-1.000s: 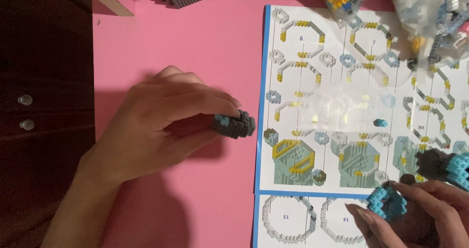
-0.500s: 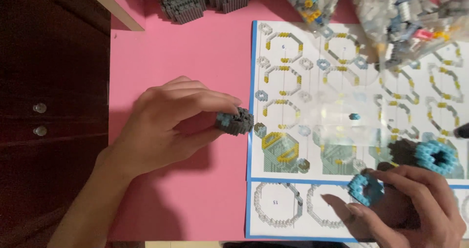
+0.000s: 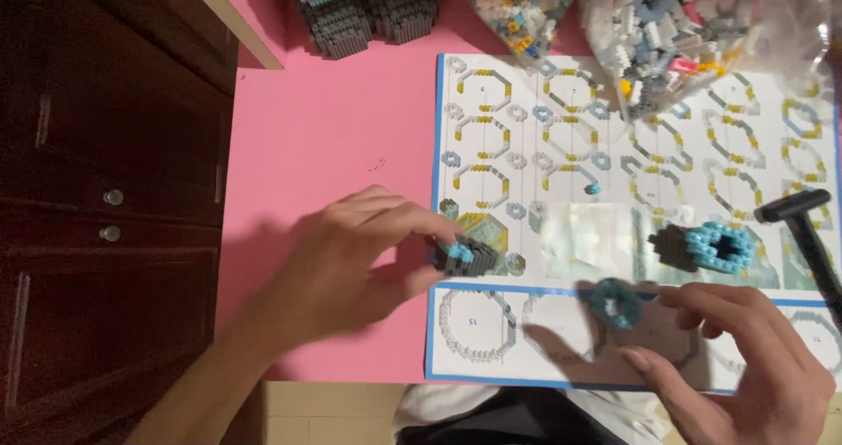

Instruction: Assembling a complex structure using small plastic building blocks following a manual, occasionally using a small hammer to tap pieces into place.

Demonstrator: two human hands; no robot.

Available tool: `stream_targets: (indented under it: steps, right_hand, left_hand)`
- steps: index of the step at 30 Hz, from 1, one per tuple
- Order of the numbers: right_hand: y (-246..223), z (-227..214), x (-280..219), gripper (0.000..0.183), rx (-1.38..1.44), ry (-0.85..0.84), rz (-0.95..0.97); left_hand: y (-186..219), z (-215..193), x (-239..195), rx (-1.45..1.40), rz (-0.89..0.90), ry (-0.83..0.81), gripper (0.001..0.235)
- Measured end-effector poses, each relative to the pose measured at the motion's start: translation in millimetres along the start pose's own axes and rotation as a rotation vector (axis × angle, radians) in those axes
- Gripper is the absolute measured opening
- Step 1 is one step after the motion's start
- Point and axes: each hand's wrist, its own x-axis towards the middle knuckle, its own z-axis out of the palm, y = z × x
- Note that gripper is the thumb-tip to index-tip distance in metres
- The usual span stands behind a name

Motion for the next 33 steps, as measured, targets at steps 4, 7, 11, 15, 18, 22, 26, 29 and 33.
stream_targets:
  steps: [4,7,11,15,18,22,26,29,33]
  right_hand:
    - [-3,4,-2,0.062,0.168,0.069,-0.187]
    - [-22,11,-3,0.067,0.276,0.057,-0.200]
    - [-30,19,-10,0.065,0.544,-0.033,-0.061]
    - [-33,22,-21,0.050,0.611,-0.076,0.047]
    - [-35,28,-28,0.042,0.742,-0.076,0.110]
    - [-40,32,-29,0.042,0.708,0.034,0.082]
    - [-37,32,-30,0.042,0.633,0.078,0.029]
    - [-32,31,-29,0.043,0.637,0.079,0.015]
    - [-28,23,-28,0.042,0.645,0.032,0.025]
  left_hand:
    - [26,21,-2,-0.192,-0.077,0.046,0.034]
    - [46,36,-4,-0.405,-0.108,0.073,0.037]
    - [68,48,-11,-0.533,-0.171,0.050,0.037]
    - [76,59,-17,-0.615,-0.159,0.073,0.036]
    - [80,63,-22,-0.556,-0.178,0.075,0.039]
    - [86,64,-26,-0.876,-0.389,0.019,0.053]
    - [100,54,-21,-0.868,-0.492,0.008,0.047]
    - [99,62,-18,-0.871,-0.481,0.044,0.045]
    - [98,75,-17,-0.882,-0.607,0.035,0.051]
